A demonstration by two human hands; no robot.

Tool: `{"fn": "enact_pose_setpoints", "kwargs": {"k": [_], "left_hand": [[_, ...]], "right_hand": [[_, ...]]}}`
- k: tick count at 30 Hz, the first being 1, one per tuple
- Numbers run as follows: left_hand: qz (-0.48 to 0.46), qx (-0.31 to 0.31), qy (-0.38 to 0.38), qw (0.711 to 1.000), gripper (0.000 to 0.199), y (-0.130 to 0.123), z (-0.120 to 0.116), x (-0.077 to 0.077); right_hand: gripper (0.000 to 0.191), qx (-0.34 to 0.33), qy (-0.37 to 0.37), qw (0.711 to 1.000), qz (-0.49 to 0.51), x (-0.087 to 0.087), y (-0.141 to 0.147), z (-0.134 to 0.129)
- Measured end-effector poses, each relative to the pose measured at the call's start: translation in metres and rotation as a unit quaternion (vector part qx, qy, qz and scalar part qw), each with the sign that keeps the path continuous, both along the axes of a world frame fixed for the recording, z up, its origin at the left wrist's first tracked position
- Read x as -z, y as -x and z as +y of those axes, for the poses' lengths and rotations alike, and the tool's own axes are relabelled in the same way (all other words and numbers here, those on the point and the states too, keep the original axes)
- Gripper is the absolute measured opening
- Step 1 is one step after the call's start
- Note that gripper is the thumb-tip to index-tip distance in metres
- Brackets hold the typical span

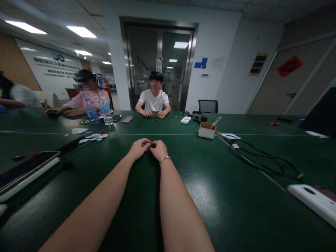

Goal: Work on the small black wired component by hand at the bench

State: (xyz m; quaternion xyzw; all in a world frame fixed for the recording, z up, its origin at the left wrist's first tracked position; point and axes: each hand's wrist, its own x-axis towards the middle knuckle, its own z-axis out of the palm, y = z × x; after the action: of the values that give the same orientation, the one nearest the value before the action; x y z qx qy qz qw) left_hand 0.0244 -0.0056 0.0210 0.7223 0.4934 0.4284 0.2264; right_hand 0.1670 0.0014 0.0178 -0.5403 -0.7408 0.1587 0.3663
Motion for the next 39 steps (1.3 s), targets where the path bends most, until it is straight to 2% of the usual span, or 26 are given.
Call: {"fn": "enact_pose_setpoints", "kwargs": {"k": [3, 6, 10, 14, 18, 24, 30, 39], "left_hand": [[-0.072, 0.001, 0.057, 0.996, 0.016, 0.009, 0.0, 0.013], [-0.102, -0.004, 0.067, 0.993, 0.016, 0.012, 0.001, 0.014], [-0.134, -0.016, 0.068, 0.989, 0.019, 0.011, 0.001, 0.013], [-0.155, -0.012, 0.081, 0.985, 0.021, 0.009, 0.002, 0.014], [-0.16, -0.021, 0.099, 0.982, 0.025, 0.01, 0.002, 0.013], [-0.154, -0.02, 0.107, 0.982, 0.029, 0.01, -0.003, 0.006], [-0.152, -0.035, 0.112, 0.981, 0.03, 0.01, -0.009, 0.002], [-0.153, -0.06, 0.116, 0.98, 0.036, 0.012, -0.006, 0.002]], "right_hand": [[0.02, -0.001, 0.01, 1.0, 0.028, 0.0, 0.0, 0.002], [0.02, -0.055, 0.079, 0.989, 0.116, 0.0, -0.001, 0.003], [0.02, -0.103, 0.181, 0.938, 0.279, -0.002, -0.004, 0.002], [0.018, -0.12, 0.198, 0.904, 0.359, -0.005, -0.008, -0.002], [0.023, -0.148, 0.214, 0.882, 0.394, -0.006, -0.012, -0.006], [0.022, -0.164, 0.221, 0.865, 0.42, -0.006, -0.015, -0.006], [0.024, -0.155, 0.222, 0.863, 0.426, -0.006, -0.015, -0.006], [0.026, -0.16, 0.224, 0.857, 0.435, -0.007, -0.016, -0.006]]}}
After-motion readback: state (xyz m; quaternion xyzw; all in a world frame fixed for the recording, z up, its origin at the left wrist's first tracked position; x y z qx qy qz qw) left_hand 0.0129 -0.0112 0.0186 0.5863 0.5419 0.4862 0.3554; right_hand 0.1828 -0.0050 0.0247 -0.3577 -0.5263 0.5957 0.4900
